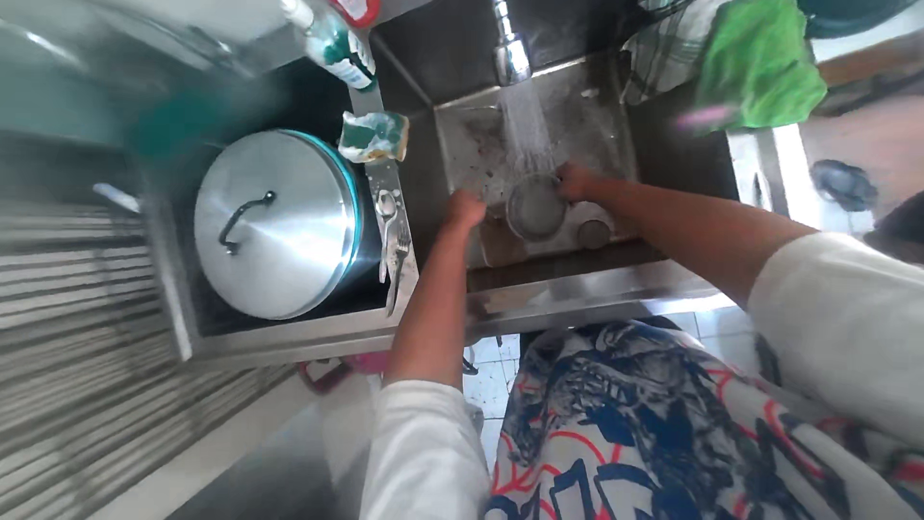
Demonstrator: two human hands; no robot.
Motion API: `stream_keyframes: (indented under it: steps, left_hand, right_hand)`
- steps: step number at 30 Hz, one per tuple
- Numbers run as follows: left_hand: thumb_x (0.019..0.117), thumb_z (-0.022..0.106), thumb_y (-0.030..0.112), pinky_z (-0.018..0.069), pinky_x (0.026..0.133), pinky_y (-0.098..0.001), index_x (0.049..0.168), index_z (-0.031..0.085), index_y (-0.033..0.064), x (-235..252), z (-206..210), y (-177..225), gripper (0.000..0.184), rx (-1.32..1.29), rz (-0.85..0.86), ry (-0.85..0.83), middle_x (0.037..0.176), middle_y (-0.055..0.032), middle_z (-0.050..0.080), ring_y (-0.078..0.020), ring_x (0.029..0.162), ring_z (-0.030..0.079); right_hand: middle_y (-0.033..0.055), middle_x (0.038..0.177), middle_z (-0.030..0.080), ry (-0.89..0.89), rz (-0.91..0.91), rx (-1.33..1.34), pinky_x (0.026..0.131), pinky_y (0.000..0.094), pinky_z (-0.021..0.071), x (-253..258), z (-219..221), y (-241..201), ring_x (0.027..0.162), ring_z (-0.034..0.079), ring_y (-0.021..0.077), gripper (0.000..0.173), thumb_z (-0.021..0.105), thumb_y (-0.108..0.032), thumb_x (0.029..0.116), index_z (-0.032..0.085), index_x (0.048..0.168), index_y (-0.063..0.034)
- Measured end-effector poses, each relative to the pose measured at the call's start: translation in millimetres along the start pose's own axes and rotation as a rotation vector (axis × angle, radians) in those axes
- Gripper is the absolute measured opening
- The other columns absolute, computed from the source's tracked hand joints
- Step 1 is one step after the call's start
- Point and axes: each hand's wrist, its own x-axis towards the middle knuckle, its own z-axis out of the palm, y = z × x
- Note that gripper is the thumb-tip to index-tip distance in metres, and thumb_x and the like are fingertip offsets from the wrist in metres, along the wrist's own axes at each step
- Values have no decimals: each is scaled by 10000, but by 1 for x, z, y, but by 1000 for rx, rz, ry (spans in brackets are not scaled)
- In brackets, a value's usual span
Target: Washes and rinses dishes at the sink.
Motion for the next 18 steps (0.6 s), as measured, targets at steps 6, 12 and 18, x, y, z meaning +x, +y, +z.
stream_keyframes:
  steps: [6, 12, 18]
  left_hand:
    - [1042, 537, 302, 483, 1007, -611, 1227, 647, -54, 2, 10, -17, 416, 49, -84, -62, 1259, -275, 645, -402, 1208, 622]
    - [1066, 488, 200, 493, 1035, -546, 1355, 594, -22, -7, 12, 1, 379, -125, 108, -96, 1293, -248, 641, -359, 1193, 637]
    - [1063, 486, 181, 551, 883, -456, 1417, 544, 46, -13, 14, 46, 384, -470, 189, 18, 1264, -197, 643, -285, 1045, 665]
  right_hand:
    - [252, 1227, 676, -121, -134, -557, 965, 698, 496, -33, -17, -18, 1187, 631, 467, 441, 787, -178, 885, 667, 1290, -52]
    - [348, 1360, 534, 62, -27, -783, 819, 692, 536, -84, -33, -73, 1088, 631, 544, 359, 699, -13, 923, 618, 1259, 83]
    - [360, 1525, 379, 244, 127, -539, 834, 706, 540, -84, -49, -85, 1100, 620, 582, 626, 701, 0, 898, 436, 1455, 109]
